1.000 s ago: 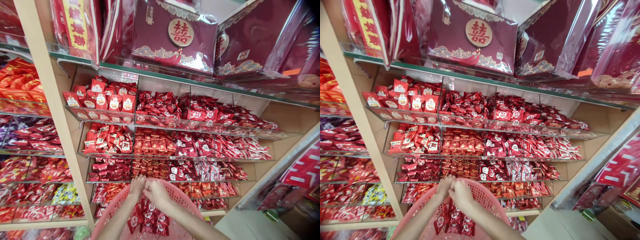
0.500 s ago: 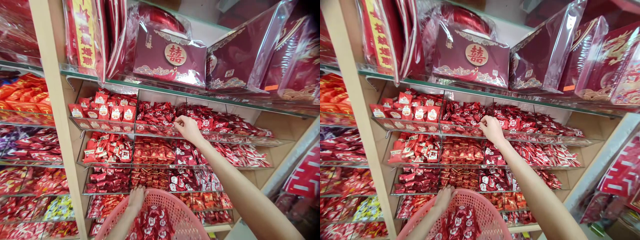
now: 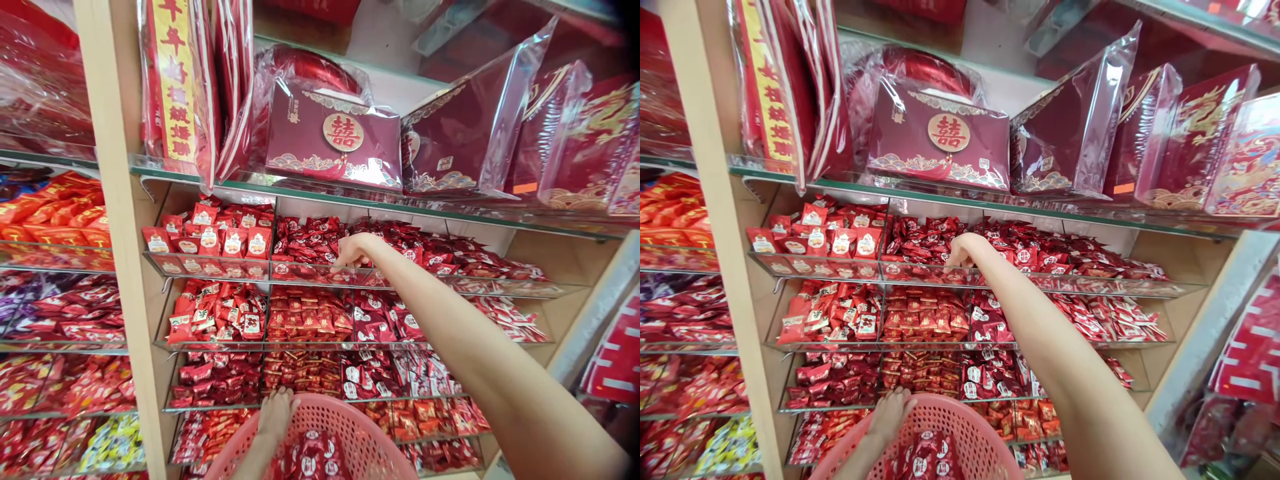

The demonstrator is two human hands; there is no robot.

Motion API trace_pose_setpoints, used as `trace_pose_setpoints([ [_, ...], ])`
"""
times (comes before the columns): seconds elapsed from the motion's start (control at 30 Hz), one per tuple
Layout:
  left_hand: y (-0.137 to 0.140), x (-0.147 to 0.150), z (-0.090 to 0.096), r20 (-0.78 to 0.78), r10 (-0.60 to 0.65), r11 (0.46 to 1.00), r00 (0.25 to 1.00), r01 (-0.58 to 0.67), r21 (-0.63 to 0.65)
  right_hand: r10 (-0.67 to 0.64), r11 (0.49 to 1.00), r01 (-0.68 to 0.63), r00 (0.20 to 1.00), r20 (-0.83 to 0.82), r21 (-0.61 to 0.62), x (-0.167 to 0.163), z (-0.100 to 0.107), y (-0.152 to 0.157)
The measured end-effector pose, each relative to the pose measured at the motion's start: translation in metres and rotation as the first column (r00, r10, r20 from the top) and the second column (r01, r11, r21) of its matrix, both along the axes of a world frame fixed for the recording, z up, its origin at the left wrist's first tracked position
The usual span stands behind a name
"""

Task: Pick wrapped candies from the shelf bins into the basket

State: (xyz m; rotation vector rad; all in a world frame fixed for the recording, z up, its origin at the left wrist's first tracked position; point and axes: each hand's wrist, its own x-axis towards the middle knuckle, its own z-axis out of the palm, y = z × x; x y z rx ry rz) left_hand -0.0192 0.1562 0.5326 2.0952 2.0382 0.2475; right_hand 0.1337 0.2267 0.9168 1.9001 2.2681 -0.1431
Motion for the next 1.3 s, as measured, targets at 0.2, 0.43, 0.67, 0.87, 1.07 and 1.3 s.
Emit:
trace_pose_setpoints([
  [0.2,-0.001,-0.001,0.0,0.01,0.005,1.0,1.0,-0.005,0.006,-0.011,0.997,0.002,0.993,-0.116,-0.075,0.009,0.005,0.01],
  [0.43,0.002,-0.001,-0.002,0.029,0.011,1.0,1.0,-0.011,0.003,0.219,0.973,-0.14,0.815,-0.536,0.185,0.03,0.026,-0.008],
  [0.67,0.001,-0.001,-0.007,0.037,0.034,0.999,0.999,-0.033,-0.019,0.634,0.594,-0.139,0.688,-0.354,0.793,-0.009,-0.007,0.044],
  [0.87,0.006,-0.002,-0.015,0.049,0.032,0.999,0.998,-0.032,-0.012,0.514,0.563,-0.145,0.832,-0.207,0.814,-0.041,-0.005,0.072],
  [1.07,0.012,-0.002,-0.02,0.053,0.036,0.999,0.998,-0.036,-0.012,0.385,0.627,-0.16,0.914,-0.124,0.762,-0.06,0.005,0.076],
  [1.3,0.009,-0.003,-0.016,0.072,0.031,0.999,0.997,-0.029,-0.027,0.292,0.634,-0.098,0.949,-0.121,0.767,-0.067,0.003,0.075],
])
